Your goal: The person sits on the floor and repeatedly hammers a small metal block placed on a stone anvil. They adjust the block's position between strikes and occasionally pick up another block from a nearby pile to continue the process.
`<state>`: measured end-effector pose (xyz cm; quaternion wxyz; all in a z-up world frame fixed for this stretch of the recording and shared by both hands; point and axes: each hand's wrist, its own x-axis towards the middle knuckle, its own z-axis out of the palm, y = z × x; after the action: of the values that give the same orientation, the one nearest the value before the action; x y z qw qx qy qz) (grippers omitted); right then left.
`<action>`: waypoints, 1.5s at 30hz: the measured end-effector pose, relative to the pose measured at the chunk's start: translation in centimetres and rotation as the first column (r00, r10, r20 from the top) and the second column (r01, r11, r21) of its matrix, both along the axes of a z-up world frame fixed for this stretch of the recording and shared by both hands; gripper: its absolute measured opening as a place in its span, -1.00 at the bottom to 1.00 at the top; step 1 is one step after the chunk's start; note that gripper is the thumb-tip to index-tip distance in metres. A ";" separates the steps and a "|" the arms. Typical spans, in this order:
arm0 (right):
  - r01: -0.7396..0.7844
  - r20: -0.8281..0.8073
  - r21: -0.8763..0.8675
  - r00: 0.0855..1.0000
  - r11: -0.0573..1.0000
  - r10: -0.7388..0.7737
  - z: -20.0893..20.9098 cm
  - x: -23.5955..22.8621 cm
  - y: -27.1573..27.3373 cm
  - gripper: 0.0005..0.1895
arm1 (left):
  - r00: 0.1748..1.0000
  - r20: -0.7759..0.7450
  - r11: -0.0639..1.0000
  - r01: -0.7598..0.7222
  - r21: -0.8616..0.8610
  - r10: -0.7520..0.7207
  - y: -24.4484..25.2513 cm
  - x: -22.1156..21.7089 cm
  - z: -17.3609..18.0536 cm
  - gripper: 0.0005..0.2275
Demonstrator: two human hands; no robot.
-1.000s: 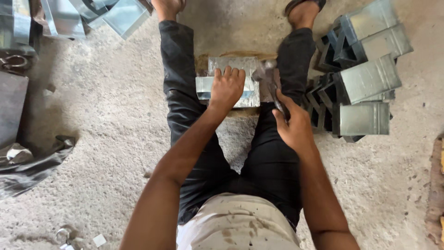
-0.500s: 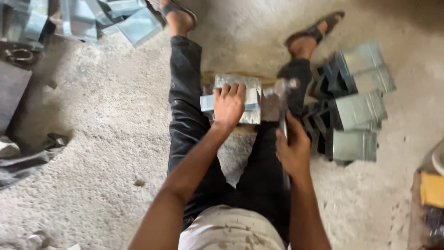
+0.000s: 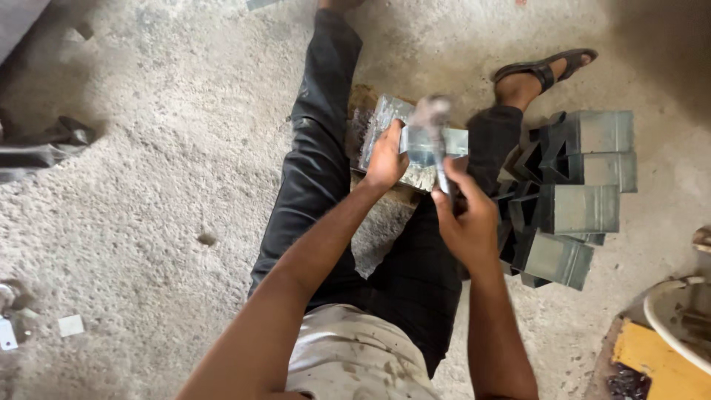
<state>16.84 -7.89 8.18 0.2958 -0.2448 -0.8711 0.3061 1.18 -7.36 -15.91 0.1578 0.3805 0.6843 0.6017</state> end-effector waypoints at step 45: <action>0.523 0.414 -0.349 0.830 0.777 -0.373 -12.1 6.7 -1.0 -0.49 | 0.778 -0.618 0.838 -0.260 -0.480 -0.112 -3.0 -6.1 -0.1 -0.51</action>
<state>23.54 -8.87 -3.91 0.1500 -0.5556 -0.7275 0.3736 -4.97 -10.33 -16.06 -0.0015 0.4685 0.8532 0.2292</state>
